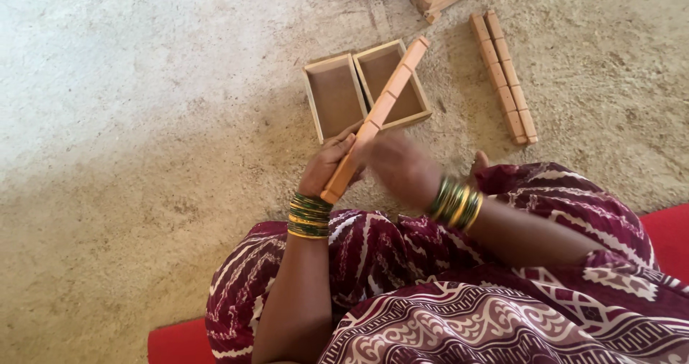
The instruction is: The person sits on the floor and fits small wooden dowel pieces into the slots of a long wooden slat, pressing each one in by hand, then sets the slat aside with others. They then pick up a small wooden box and run a hand around its inside.
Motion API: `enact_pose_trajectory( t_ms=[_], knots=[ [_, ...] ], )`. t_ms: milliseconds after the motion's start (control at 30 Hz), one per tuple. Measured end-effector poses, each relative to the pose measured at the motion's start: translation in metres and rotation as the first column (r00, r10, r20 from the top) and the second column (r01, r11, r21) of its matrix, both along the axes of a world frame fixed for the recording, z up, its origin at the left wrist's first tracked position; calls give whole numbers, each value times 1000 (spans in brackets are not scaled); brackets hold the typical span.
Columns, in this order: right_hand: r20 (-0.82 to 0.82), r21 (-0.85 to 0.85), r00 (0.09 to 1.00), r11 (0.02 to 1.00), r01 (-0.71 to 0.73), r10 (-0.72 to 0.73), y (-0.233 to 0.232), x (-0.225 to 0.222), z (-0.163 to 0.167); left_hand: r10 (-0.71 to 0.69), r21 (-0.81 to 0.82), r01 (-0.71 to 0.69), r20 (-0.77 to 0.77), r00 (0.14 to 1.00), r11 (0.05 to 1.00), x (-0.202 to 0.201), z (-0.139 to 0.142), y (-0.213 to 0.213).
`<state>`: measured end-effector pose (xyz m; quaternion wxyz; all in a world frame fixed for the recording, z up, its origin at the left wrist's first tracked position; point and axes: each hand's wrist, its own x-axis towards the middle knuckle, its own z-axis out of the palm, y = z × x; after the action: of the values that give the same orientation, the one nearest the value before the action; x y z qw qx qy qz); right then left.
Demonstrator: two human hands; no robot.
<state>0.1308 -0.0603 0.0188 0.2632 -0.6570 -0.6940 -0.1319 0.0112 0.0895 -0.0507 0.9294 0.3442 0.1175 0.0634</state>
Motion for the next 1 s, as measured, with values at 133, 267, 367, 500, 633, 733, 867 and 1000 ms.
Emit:
enact_pose_trajectory(
  t_ms=[133,267,367,500,633,733,867,1000],
  knots=[
    [-39,-115,991,984,-135,132,-3,-27,26,41,-166,-43,-16,999,985,2,-7,1],
    [-91,-624,963,769,143,-253,17,13,23,30,-6,-31,-105,994,1000,0,1,-4],
    [6,124,996,989,84,-85,7,48,12,-32,-67,35,40,999,997,1,12,-7],
    [6,251,996,964,84,-89,3,53,1,-23,1,23,-23,999,1000,1,23,-11],
    [-122,-319,990,947,32,-75,1,-8,6,44,-64,-55,-162,986,996,4,24,-10],
    [-66,44,979,980,-193,195,-5,-33,23,64,-81,-81,-187,980,993,7,17,-8],
    [-230,-728,968,679,-102,-102,8,-7,31,26,85,-22,-49,998,996,5,6,-5],
    [-123,-69,980,986,151,-158,9,56,4,-69,6,69,-14,998,998,-1,1,-8]
  ],
)
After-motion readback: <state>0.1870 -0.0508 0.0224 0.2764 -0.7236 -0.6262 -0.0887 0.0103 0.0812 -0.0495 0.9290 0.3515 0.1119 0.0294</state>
